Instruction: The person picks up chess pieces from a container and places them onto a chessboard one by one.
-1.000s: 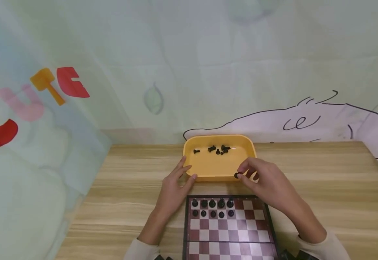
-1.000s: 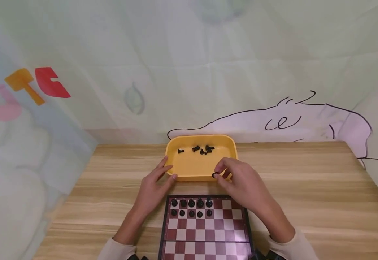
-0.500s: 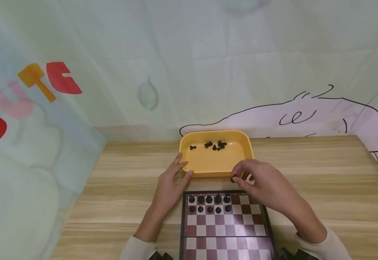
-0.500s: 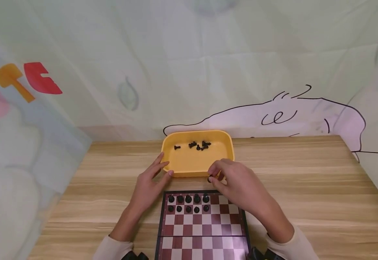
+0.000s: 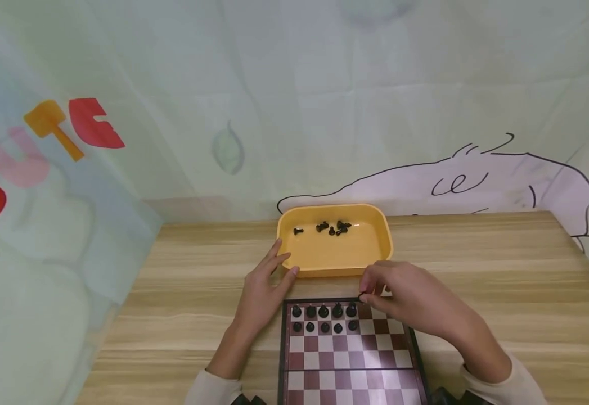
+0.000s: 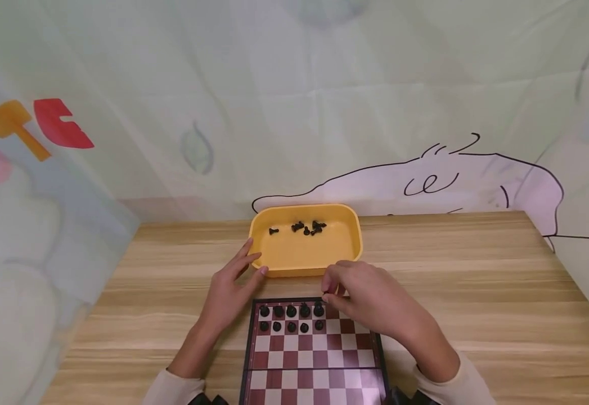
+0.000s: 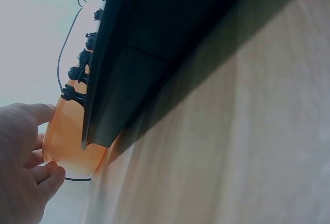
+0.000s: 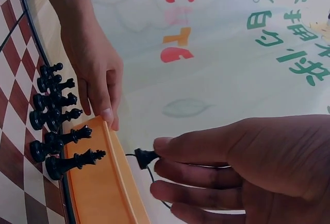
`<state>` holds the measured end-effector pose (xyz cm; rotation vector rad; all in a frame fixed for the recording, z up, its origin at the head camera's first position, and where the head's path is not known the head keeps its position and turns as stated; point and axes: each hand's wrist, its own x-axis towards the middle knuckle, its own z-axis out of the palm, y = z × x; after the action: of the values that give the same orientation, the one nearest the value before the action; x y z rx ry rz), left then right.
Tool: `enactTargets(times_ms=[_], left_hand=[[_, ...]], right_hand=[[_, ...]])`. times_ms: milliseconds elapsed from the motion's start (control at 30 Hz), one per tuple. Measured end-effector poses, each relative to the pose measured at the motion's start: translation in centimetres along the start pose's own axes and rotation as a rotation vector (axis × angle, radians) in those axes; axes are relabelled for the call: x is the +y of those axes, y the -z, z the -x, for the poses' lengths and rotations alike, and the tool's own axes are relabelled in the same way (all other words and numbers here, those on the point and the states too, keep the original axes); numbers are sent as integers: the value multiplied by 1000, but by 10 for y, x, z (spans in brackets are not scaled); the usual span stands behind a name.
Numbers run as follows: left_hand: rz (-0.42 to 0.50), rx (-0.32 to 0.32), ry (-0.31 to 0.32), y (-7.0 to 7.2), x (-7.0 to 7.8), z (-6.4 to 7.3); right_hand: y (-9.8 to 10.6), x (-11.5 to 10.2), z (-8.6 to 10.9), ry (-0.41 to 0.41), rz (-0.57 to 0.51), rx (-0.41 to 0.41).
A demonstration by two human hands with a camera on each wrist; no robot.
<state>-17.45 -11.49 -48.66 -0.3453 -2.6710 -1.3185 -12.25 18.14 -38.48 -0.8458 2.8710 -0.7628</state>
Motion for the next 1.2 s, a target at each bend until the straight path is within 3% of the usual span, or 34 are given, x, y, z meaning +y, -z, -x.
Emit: enactTargets(times_ms=[433,700,867,1200], left_hand=[[7,3,-4,-1,0,0],[14,14,-26,-1,-1,0],[14,15,-29,0,-1,-1],[8,18,-27,-1,-1,0]], right_hand=[[1,3,-1,-68,-132,-188],[-3,8,-2,-38,-192,-267],[-8,13,-6,6,-184,-299],[-16,19,-10,16,-200,-345]])
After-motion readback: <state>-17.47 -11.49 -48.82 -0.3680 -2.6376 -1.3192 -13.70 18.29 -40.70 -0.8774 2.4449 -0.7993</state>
